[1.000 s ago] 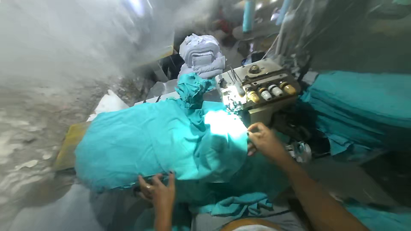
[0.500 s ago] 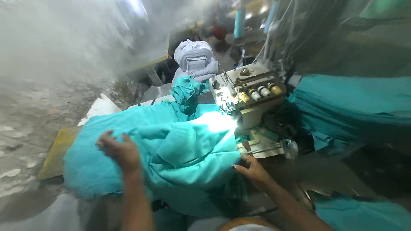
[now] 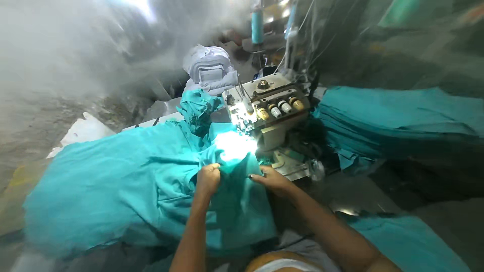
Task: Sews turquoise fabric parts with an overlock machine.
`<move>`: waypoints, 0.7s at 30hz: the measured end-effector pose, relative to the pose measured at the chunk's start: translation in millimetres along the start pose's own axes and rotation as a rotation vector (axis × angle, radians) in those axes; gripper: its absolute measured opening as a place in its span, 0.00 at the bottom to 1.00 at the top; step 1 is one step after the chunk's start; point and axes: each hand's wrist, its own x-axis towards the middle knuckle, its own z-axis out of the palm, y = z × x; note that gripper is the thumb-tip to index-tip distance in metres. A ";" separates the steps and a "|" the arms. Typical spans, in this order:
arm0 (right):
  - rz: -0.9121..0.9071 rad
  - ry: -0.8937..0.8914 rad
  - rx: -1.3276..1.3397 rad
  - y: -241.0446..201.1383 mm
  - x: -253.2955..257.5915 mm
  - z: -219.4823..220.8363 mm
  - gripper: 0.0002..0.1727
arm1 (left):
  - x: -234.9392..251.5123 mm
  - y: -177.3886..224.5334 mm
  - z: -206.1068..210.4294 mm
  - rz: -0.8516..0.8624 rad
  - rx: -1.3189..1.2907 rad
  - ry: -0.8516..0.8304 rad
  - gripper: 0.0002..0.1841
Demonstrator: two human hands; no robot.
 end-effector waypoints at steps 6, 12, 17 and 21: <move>-0.170 -0.059 -0.081 -19.5 -7.0 -22.8 0.11 | -43.1 18.1 2.9 0.565 -0.174 0.342 0.17; -0.143 -0.058 -0.064 4.6 -12.5 -26.5 0.09 | -27.7 3.6 43.2 0.647 -0.208 0.274 0.19; -0.175 0.029 -0.243 10.4 -21.6 -20.3 0.12 | 3.6 22.3 32.7 0.729 0.190 0.314 0.16; -0.219 0.082 -0.343 12.4 -38.7 -16.1 0.14 | 8.0 71.6 14.5 0.476 0.469 0.034 0.17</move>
